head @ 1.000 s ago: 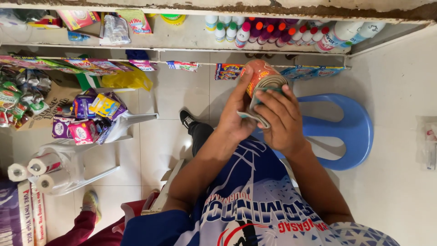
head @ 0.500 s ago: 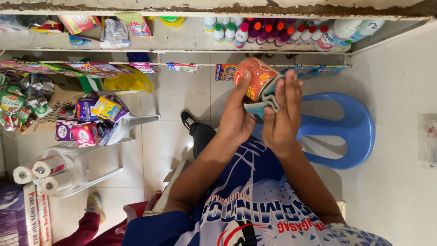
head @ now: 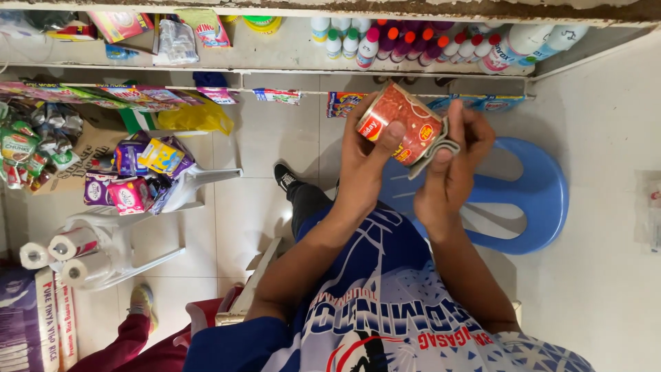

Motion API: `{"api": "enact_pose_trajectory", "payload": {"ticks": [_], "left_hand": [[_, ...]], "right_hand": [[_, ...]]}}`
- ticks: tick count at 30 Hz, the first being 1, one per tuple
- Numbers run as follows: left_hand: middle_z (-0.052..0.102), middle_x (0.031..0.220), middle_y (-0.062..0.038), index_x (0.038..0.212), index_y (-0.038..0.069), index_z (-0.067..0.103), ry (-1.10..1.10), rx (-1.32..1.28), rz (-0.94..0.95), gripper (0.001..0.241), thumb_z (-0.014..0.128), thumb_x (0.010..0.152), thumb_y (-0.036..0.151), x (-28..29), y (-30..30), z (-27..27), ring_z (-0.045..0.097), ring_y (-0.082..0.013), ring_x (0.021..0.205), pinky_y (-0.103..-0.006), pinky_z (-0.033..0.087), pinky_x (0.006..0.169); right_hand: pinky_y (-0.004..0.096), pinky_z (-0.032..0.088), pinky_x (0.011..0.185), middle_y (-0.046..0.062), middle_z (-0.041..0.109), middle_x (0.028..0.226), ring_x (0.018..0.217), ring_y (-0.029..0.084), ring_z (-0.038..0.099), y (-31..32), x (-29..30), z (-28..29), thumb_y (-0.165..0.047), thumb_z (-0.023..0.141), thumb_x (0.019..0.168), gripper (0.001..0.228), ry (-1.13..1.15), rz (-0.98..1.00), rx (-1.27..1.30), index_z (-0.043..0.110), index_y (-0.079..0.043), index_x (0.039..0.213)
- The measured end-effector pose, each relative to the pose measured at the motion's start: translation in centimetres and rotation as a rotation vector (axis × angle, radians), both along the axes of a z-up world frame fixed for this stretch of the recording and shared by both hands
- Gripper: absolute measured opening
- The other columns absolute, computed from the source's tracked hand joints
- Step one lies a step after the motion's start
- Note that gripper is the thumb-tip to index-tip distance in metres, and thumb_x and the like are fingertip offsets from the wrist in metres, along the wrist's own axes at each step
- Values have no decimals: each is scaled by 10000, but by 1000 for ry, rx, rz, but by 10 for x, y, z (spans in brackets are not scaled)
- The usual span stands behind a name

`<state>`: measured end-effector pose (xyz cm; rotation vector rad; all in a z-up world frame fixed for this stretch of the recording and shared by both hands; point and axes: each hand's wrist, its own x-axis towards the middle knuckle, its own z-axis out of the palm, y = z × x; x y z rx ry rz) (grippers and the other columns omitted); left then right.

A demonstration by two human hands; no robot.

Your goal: Wiping dust off canned goods with a cloth and placing them on a grocery store shelf.

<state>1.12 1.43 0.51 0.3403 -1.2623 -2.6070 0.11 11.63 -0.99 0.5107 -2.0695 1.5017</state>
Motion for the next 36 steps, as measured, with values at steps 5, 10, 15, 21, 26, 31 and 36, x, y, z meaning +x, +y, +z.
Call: {"api": "enact_pose_trajectory", "payload": {"ticks": [5, 10, 15, 21, 26, 31, 36], "left_hand": [[529, 1301, -197, 1500, -43, 375, -9, -18, -20, 793, 787, 913, 294, 3, -1, -7, 510, -269, 1270, -445, 438, 1088], [494, 1307, -180, 1513, -2, 354, 90, -58, -26, 776, 795, 928, 253, 4, 0, -15, 490, -263, 1298, -464, 413, 1127], [528, 1343, -153, 1523, 11, 366, 142, -70, -144, 773, 779, 897, 196, 5, -12, -20, 526, -244, 1291, -421, 426, 1141], [570, 1385, -120, 1535, 27, 380, 206, -81, -298, 781, 759, 860, 128, 7, -28, -26, 569, -221, 1283, -369, 440, 1158], [575, 1422, -99, 1542, 51, 382, 279, -95, -413, 795, 768, 851, 127, 4, -40, -27, 584, -210, 1281, -346, 455, 1161], [377, 1660, -109, 1532, 72, 405, 378, -237, -432, 813, 823, 860, 260, -7, -52, -37, 536, -271, 1447, -423, 451, 1267], [407, 1642, -124, 1547, 92, 371, 337, -187, -538, 782, 783, 882, 106, -8, -58, -32, 551, -271, 1417, -418, 467, 1237]], "right_hand": [[433, 389, 1182, 197, 463, 1358, 1280, 258, 480, 8, 4, 8, -433, 359, 1148, 609, -138, 64, -213, 391, 5, 1570], [401, 503, 1193, 248, 641, 1343, 1335, 271, 611, 33, -5, 14, -412, 297, 1134, 656, -312, 197, -447, 275, 38, 1611], [400, 474, 1246, 207, 618, 1404, 1367, 245, 594, 42, -11, 19, -409, 354, 1129, 636, -447, 283, -560, 325, 12, 1604], [400, 439, 1308, 157, 592, 1478, 1405, 214, 575, 50, -14, 27, -404, 422, 1122, 613, -609, 369, -700, 385, -18, 1596], [399, 427, 1305, 142, 595, 1488, 1374, 214, 589, 51, -15, 38, -381, 467, 1112, 610, -752, 446, -870, 419, -9, 1594], [390, 436, 1235, 141, 630, 1458, 1300, 223, 624, 62, -14, 23, -333, 470, 1154, 575, -864, 654, -1048, 439, 28, 1600], [447, 451, 1264, 187, 596, 1509, 1357, 249, 622, 71, -19, 2, -327, 464, 1170, 549, -863, 851, -960, 440, 24, 1592]]}}
